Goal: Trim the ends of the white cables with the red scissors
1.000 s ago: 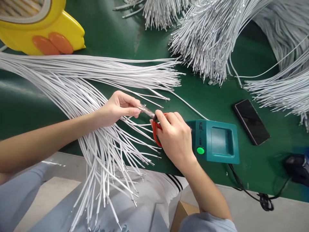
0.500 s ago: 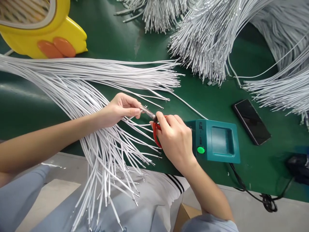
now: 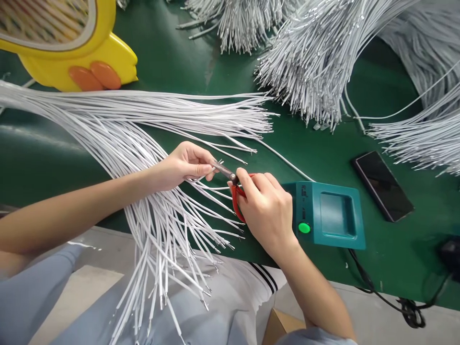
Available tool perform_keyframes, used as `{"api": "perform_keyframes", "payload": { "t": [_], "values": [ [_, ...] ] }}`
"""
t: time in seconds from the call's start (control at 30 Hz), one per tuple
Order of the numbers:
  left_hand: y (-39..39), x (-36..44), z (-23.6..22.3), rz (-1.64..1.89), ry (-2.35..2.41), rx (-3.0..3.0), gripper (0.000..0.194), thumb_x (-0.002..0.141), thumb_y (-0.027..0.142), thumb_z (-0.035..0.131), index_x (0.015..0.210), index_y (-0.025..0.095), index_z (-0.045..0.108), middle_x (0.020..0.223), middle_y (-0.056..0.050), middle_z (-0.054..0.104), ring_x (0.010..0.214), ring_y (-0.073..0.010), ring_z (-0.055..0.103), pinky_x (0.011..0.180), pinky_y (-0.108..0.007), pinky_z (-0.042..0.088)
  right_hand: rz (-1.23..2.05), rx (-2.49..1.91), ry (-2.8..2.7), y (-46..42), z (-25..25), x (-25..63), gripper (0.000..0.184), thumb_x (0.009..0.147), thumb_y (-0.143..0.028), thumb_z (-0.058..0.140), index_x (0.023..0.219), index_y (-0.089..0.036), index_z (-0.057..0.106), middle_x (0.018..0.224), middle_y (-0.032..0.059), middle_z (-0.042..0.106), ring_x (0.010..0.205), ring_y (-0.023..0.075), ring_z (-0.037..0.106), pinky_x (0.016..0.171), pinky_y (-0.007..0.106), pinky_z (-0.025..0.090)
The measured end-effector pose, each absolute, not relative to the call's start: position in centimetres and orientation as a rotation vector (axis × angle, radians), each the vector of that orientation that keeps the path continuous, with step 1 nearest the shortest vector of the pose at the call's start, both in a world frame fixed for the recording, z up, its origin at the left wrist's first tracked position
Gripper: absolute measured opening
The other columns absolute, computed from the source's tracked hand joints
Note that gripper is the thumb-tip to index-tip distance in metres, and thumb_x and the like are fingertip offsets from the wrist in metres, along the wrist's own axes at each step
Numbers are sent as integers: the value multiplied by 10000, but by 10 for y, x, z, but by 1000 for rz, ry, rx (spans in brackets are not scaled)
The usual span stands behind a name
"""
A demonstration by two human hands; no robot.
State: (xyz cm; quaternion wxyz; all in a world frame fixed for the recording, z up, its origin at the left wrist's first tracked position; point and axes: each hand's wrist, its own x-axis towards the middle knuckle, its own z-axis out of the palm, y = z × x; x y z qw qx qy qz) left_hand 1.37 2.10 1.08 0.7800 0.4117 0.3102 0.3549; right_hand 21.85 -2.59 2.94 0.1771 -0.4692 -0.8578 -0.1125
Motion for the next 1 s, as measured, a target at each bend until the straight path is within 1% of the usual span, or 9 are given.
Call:
{"api": "perform_keyframes", "payload": {
  "t": [0.13,0.3,0.53,0.7,0.77,0.87,0.93,1.0],
  "values": [
    [21,14,9,775,644,887,256,663,266,793,762,50,699,578,-40,634,418,-15,390,374,-146,229,-300,-1340,-2423,-26,30,218,186,805,-237,647,975,-164,636,627,-8,576,596,124,476,546,247,360],
    [22,14,10,775,636,875,248,668,262,789,753,48,696,570,-36,629,403,-7,367,361,-142,201,-279,-1352,-2437,-26,29,218,192,798,-225,649,979,-163,637,635,-5,586,596,126,480,540,250,358],
    [21,15,9,794,650,906,254,677,267,783,777,47,704,588,-45,643,405,-12,380,356,-141,225,-304,-1357,-2444,-25,28,218,196,797,-221,647,982,-157,639,638,-1,600,597,127,483,548,249,367],
    [20,15,10,787,690,918,278,660,276,797,782,44,705,600,-56,660,404,-14,400,363,-141,263,-295,-1310,-2422,-25,30,218,77,800,-224,646,859,-173,643,539,-27,541,513,105,451,492,244,346],
    [20,15,11,797,685,921,288,638,277,812,774,46,705,599,-51,660,410,-16,419,368,-138,280,-293,-1312,-2320,-24,30,218,76,785,-228,666,840,-182,642,519,-35,536,480,95,450,466,238,342],
    [19,16,11,823,696,921,294,607,276,829,762,56,710,592,-35,652,443,-25,470,392,-131,323,-197,-1373,-2055,-25,29,218,148,745,-230,708,878,-212,646,567,-33,587,492,101,522,463,226,390],
    [19,18,12,833,717,930,270,611,261,824,761,62,718,590,-29,646,481,-38,509,421,-130,364,-48,-1380,-1885,-26,28,218,202,723,-207,718,909,-239,649,628,-30,624,525,117,575,478,233,443],
    [18,19,12,832,728,951,215,627,219,807,755,67,723,623,-36,658,532,-53,549,466,-132,414,108,-1329,-1747,-26,26,216,240,716,-179,709,938,-247,649,667,-31,642,530,124,591,503,259,494]
  ]
}}
